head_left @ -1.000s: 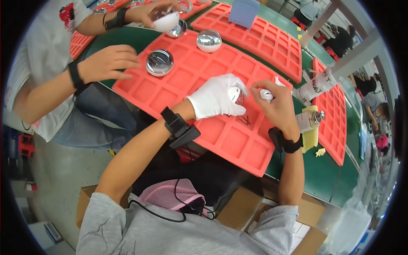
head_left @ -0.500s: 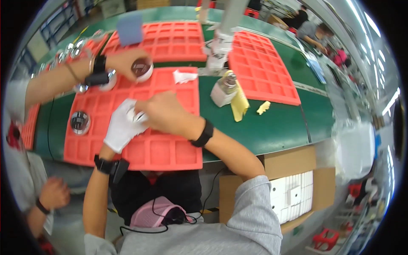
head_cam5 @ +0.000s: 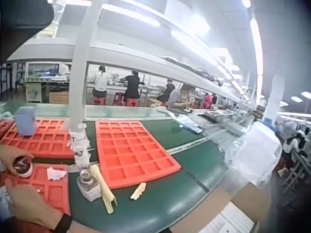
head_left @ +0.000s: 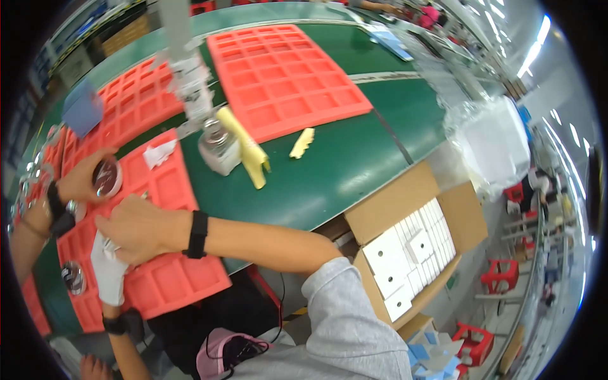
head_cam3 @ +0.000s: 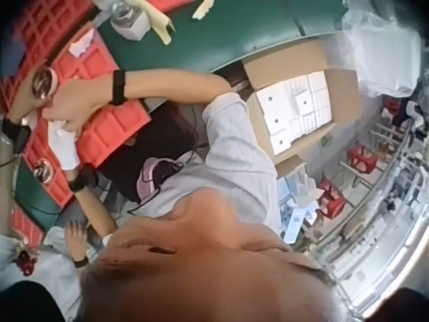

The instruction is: The person wipes a white and pink electronic device with a cloth, scrapes its edges with a small tool, and places it into a pink foam tray before repeating the process with another device.

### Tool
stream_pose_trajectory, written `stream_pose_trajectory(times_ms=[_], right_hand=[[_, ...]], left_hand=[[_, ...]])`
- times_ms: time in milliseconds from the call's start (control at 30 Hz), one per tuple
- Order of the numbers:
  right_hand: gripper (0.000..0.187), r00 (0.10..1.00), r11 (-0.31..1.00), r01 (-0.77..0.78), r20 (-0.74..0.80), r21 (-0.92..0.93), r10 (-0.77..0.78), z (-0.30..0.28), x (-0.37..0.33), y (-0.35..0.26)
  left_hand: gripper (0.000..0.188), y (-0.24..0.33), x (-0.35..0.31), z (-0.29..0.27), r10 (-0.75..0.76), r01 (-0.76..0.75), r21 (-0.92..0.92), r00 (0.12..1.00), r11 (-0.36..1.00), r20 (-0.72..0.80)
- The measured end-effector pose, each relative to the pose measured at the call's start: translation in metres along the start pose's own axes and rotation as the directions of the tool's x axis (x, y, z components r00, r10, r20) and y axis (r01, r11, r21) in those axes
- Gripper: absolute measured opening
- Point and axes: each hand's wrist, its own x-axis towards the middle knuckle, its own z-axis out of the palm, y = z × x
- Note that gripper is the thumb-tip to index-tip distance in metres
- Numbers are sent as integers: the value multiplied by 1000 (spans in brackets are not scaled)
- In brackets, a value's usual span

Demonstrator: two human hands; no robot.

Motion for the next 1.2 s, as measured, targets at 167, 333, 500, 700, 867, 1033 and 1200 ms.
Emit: stream_pose_trajectory(times_ms=[167,333,500,700,867,1033,1200], right_hand=[[57,982,985,-167,99,53,161,-15,-21,-3],[60,998,993,62,-37,97,-59,-6,-7,-6],[55,989,967,-118,116,225,94,-8,8,-15],[42,963,877,-262,162,403,214,-37,-9,9],[42,944,795,-316,253,518,210,-39,3,3],[27,928,667,-373,260,645,268,-44,12,-8],[12,903,713,-427,304,556,304,-52,11,-10]], left_hand=[[25,86,0,28,-125,119,-307,992,944,0],[16,44,-13,-9,-61,55,-50,990,997,-129],[11,84,-18,-17,-157,170,7,924,985,-348],[14,140,6,3,-96,109,41,965,993,-245],[18,141,-9,-5,-255,129,-450,939,884,-231],[19,148,-15,-18,-315,188,-575,941,796,-128],[23,139,-23,-26,-268,232,-471,963,851,-9]])
